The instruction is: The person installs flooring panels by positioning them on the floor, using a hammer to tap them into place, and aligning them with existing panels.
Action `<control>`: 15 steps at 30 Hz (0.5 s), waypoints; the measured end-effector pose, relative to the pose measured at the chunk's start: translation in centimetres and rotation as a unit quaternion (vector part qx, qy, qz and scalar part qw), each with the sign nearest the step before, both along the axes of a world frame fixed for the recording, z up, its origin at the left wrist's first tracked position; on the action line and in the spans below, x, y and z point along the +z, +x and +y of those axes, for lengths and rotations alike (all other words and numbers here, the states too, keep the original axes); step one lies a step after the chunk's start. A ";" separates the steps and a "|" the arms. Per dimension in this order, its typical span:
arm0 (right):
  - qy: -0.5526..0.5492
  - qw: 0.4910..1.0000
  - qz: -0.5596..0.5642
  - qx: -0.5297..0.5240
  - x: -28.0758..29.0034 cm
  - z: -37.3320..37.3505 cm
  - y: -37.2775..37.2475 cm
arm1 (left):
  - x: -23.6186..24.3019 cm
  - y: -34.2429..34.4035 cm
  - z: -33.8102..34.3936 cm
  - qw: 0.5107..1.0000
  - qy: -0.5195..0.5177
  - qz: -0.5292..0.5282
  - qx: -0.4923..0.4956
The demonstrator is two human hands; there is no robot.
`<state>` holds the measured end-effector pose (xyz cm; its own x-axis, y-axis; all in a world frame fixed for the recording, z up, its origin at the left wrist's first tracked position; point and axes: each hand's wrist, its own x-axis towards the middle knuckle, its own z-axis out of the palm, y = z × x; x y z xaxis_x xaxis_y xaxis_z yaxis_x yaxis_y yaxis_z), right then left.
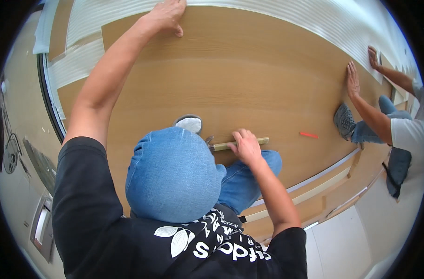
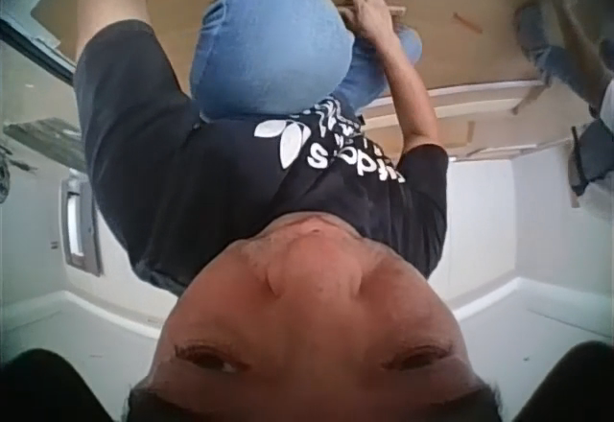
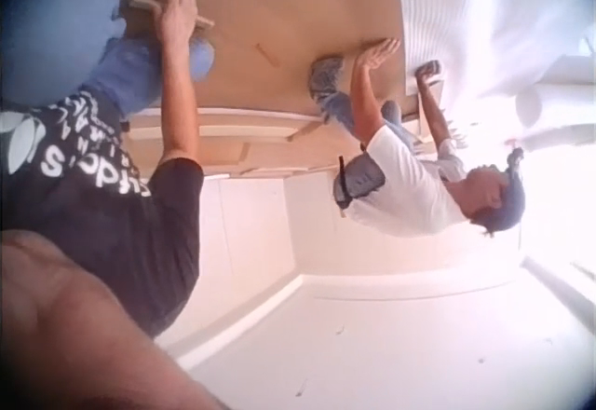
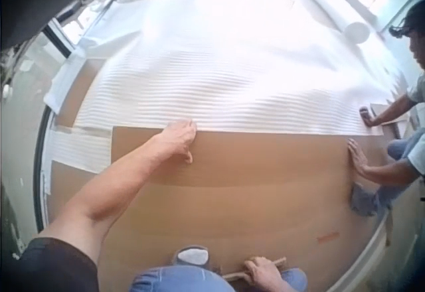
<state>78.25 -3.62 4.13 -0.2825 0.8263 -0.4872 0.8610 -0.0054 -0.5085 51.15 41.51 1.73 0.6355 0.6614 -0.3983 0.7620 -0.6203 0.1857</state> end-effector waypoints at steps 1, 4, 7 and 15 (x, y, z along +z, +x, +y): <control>-0.002 0.999 -0.021 0.026 0.3 -1.4 0.0 | 1.1 0.8 -0.9 1.000 0.022 0.005 0.013; 0.006 0.993 -0.072 0.091 0.1 -3.1 -0.3 | 1.4 1.5 -1.7 0.999 0.043 -0.010 0.029; -0.001 0.977 -0.107 0.187 -0.2 -1.7 -1.2 | 0.4 0.0 -0.6 0.996 -0.043 0.061 0.041; -0.037 0.971 -0.123 0.201 -1.8 1.3 1.2 | -0.5 0.4 -2.0 0.991 0.037 -0.076 0.103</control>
<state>79.41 -2.33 2.35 -0.4418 0.6335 -0.6352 0.8969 0.3272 -0.2976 51.51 39.55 1.27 0.5328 0.8073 -0.2537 0.8406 -0.4705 0.2682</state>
